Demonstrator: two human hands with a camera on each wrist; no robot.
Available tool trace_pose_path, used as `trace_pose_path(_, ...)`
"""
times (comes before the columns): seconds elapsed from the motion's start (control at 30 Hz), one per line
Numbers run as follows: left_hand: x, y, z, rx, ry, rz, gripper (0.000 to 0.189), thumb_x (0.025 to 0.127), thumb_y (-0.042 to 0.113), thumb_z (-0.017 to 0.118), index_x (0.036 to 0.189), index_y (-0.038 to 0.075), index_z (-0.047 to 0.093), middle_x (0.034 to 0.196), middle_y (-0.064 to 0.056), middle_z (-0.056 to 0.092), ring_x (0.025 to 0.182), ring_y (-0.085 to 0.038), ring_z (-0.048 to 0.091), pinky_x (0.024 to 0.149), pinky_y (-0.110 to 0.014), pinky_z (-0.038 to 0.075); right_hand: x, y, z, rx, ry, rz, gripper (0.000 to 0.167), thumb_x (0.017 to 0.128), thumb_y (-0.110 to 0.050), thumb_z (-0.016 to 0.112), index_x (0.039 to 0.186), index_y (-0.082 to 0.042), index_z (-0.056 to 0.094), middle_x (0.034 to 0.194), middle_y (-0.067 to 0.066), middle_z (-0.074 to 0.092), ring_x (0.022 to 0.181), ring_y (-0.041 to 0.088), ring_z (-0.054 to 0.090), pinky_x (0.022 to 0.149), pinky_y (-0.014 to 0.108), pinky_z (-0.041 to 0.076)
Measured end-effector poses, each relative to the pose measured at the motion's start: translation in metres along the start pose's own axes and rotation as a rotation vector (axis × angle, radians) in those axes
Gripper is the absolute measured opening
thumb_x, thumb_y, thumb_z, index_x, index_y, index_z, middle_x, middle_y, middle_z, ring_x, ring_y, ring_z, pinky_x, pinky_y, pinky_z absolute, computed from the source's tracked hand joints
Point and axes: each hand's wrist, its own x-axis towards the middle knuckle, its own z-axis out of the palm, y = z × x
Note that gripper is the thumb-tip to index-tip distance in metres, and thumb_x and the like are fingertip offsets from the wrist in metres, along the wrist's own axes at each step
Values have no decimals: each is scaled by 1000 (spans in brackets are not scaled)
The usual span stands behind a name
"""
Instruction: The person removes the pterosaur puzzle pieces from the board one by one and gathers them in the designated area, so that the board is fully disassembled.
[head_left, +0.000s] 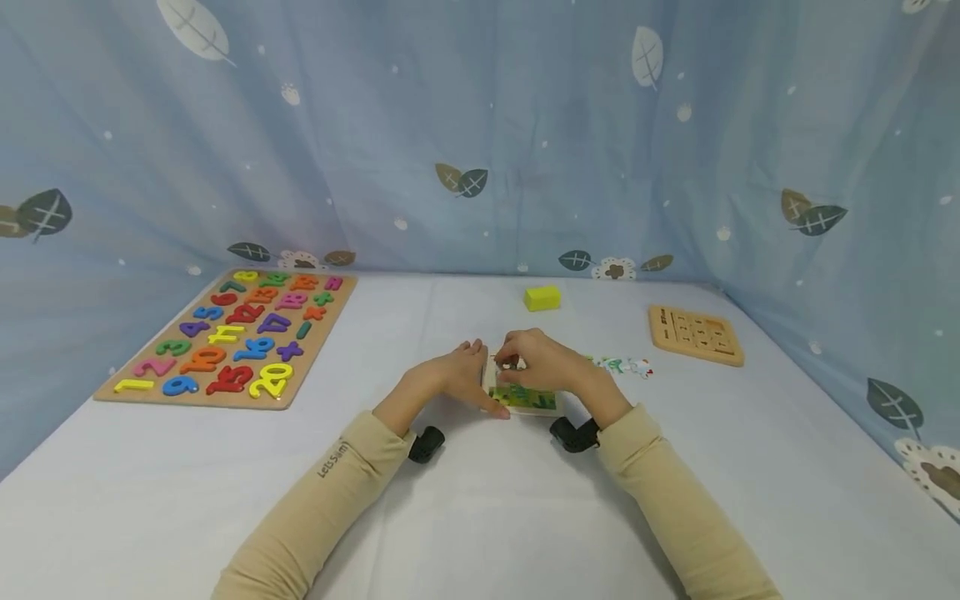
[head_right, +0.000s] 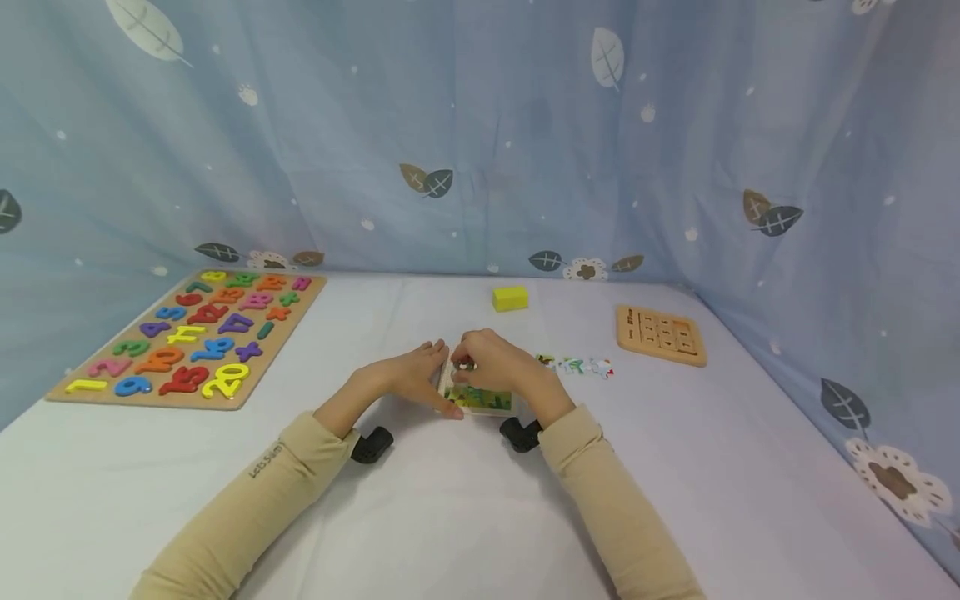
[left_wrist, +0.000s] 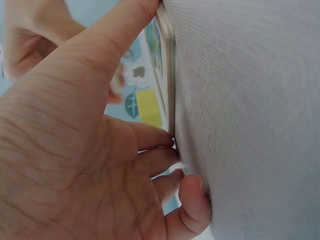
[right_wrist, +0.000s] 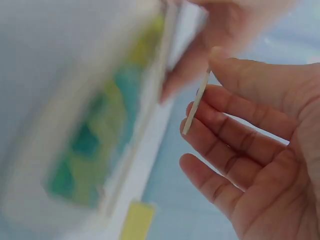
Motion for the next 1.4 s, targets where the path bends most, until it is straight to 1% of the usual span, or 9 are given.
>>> trace_pose_path(0.13,1,1,0,7,0,-29,119,76,65,69,154,0,6,162,-17,2,150,-33,3,121,-48,15,-8,8,-17,-13,44,-1,22,90,-7,65,108,6,70,97,14,66,89,24,65,80,41,56)
trace_pose_path(0.23,2,2,0,-8,-3,-29,120,75,65,70,154,0,6,162,-17,1,150,-31,2,121,-48,14,-16,12,-27,-20,59,15,21,90,-7,65,107,6,70,96,13,66,87,23,65,78,41,56)
trace_pose_path(0.33,2,2,0,-6,5,-26,121,75,65,70,154,0,6,162,-17,2,150,-31,3,121,-47,14,-25,14,-32,-30,67,51,20,89,-7,67,105,4,71,93,11,64,83,20,62,74,36,55)
trace_pose_path(0.53,1,1,2,1,25,-25,120,75,62,72,153,-1,7,162,-17,4,150,-32,3,122,-45,13,-47,27,-32,-47,56,133,20,88,-7,68,104,3,72,91,8,63,80,15,57,70,28,49)
trace_pose_path(0.67,1,2,2,-5,22,-21,120,75,61,73,153,-2,7,161,-17,4,150,-32,3,122,-45,12,-63,38,-29,-52,43,166,21,87,-6,69,105,5,72,91,9,64,79,15,58,69,30,50)
trace_pose_path(0.77,1,2,3,-1,23,-26,120,75,61,72,153,-2,8,162,-17,5,150,-32,4,122,-45,13,-70,45,-26,-71,39,166,21,86,-5,70,104,5,72,91,10,65,82,17,61,71,33,53)
trace_pose_path(0.93,1,0,3,1,19,-30,119,75,62,71,153,-1,8,162,-16,5,150,-32,3,122,-45,13,-75,51,-21,-68,15,174,21,84,-3,71,103,5,72,90,9,65,85,20,62,75,39,54)
trace_pose_path(1.17,1,0,3,-2,17,-22,118,76,62,71,154,0,7,162,-16,3,150,-31,2,122,-45,12,-76,54,-17,-64,8,201,22,82,-5,73,101,5,72,85,7,64,79,16,58,71,34,53)
trace_pose_path(1.4,1,0,3,-16,18,-28,119,76,62,71,154,-1,7,162,-16,3,150,-31,2,122,-44,12,-76,56,-15,-66,19,206,21,81,-5,73,100,5,73,85,7,64,80,16,58,71,33,52)
